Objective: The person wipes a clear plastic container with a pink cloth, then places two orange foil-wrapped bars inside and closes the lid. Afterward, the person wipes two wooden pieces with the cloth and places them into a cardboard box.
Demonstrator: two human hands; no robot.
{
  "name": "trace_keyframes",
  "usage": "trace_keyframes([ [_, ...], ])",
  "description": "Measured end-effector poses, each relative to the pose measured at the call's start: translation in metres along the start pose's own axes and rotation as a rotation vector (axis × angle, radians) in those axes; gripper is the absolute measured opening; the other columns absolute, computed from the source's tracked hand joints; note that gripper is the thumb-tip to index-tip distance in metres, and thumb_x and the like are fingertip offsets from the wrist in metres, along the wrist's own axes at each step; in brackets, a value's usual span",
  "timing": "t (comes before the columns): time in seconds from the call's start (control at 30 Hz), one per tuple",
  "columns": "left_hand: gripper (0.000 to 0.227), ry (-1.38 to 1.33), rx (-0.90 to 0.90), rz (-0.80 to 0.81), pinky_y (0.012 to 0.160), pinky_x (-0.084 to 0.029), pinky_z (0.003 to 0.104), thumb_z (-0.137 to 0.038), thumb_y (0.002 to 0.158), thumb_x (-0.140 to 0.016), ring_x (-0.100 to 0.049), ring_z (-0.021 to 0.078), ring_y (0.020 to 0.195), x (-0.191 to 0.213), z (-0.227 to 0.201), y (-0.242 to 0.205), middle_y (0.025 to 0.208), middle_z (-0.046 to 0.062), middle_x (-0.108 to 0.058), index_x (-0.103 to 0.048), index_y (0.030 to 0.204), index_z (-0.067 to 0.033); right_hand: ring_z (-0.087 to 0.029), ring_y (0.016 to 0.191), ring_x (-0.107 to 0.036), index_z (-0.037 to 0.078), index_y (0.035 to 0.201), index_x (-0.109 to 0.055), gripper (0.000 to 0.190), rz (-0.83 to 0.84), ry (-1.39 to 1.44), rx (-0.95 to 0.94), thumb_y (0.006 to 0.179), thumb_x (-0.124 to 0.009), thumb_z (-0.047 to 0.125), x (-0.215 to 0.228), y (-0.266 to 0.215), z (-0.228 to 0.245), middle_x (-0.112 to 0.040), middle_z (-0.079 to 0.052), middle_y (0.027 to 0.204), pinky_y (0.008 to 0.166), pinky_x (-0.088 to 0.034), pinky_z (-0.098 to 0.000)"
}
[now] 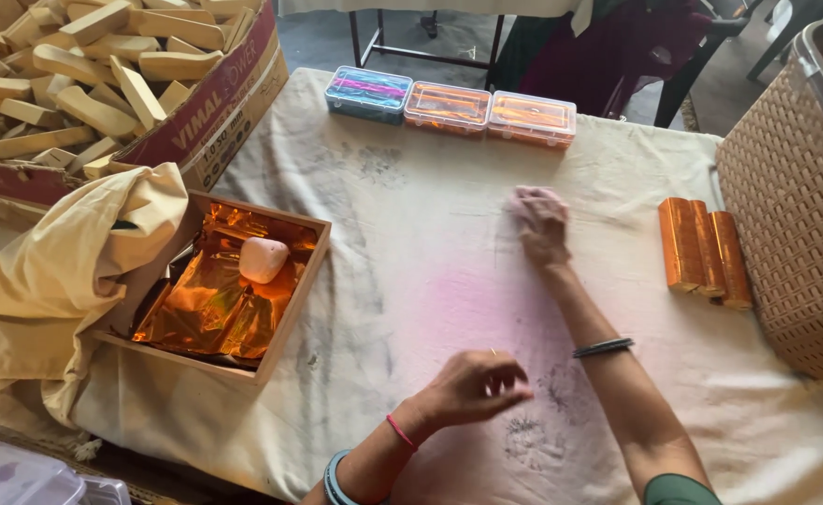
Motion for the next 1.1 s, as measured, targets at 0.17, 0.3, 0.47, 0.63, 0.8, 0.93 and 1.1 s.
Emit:
trace_keyframes([
  [0.17,0.030,0.064,-0.187,-0.667,0.063,-0.057,0.028,-0.034,0.100,-0.071,-0.066,0.0136,0.072,0.079,-0.028,-0.019,0.091,0.006,-0.071,-0.072,0.109,-0.0057,-0.027,0.135,-0.058,0.010,0.126,-0.072,0.056,0.174,0.485,0.169,0.079,-0.054,-0.015,-0.041,0.007,0.107,-0.070,-0.007,0.134,0.119,-0.045,-0.0398],
  [0.3,0.025,0.105,-0.116,-0.928,0.062,-0.054,0.026,-0.029,0.102,-0.065,-0.063,0.0104,0.070,0.103,0.024,-0.033,0.082,0.002,-0.066,-0.074,0.112,-0.0075,-0.024,0.108,-0.072,0.008,0.117,-0.074,0.028,0.436,0.702,0.328,0.089,-0.074,0.003,-0.072,-0.016,0.182,-0.076,-0.009,0.116,0.094,-0.060,-0.0343],
  [0.47,0.028,0.055,-0.136,-1.040,0.073,-0.052,0.027,-0.026,0.108,-0.057,-0.064,0.0110,0.087,0.130,-0.003,-0.052,0.096,0.005,-0.071,-0.071,0.116,-0.0037,-0.025,0.095,-0.069,0.003,0.107,-0.072,0.034,0.860,0.953,0.069,0.077,-0.059,-0.006,-0.025,-0.072,0.217,-0.073,-0.012,0.103,0.081,-0.058,-0.0367],
  [0.63,0.029,-0.009,-0.069,-1.056,0.069,-0.049,0.026,-0.025,0.110,-0.054,-0.062,0.0102,0.081,0.130,0.000,-0.051,0.089,0.005,-0.067,-0.071,0.114,-0.0021,-0.026,0.096,-0.062,0.007,0.092,-0.075,0.039,1.113,0.786,0.092,0.063,-0.052,-0.003,0.050,-0.121,0.199,-0.069,-0.008,0.096,0.087,-0.053,-0.0447],
  [0.8,0.016,0.134,0.060,-1.030,0.052,-0.047,0.024,-0.016,0.103,-0.063,-0.058,0.0070,0.059,0.122,0.005,-0.042,0.077,0.003,-0.071,-0.073,0.104,-0.0042,-0.024,0.097,-0.068,0.011,0.087,-0.080,0.042,1.318,0.799,0.106,0.055,-0.054,0.001,0.149,-0.167,0.156,-0.075,-0.006,0.092,0.120,-0.025,-0.0530],
  [0.93,0.010,0.148,0.087,-0.942,0.049,-0.047,0.026,-0.012,0.099,-0.067,-0.057,0.0092,0.055,0.114,-0.002,-0.036,0.078,0.004,-0.073,-0.074,0.098,-0.0048,-0.022,0.090,-0.070,0.011,0.079,-0.084,0.040,1.424,0.551,0.000,0.052,-0.057,0.002,0.219,-0.207,0.064,-0.076,-0.007,0.083,0.108,-0.044,-0.0442],
  [1.1,0.006,0.268,0.027,-0.813,0.054,-0.052,0.028,-0.009,0.096,-0.071,-0.067,0.0140,0.061,0.102,-0.007,-0.029,0.082,0.009,-0.074,-0.074,0.095,-0.0039,-0.018,0.075,-0.073,0.012,0.092,-0.081,0.020,1.163,-0.635,-0.939,0.098,-0.062,0.014,0.321,-0.188,-0.023,-0.077,-0.004,0.082,0.070,-0.065,-0.0312],
])
Point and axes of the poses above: each hand's wrist, its own y-axis towards the middle knuckle, its own x-axis out of the back of the hand, z = x × y, the point moved 5 cm from there along y, towards the middle knuckle
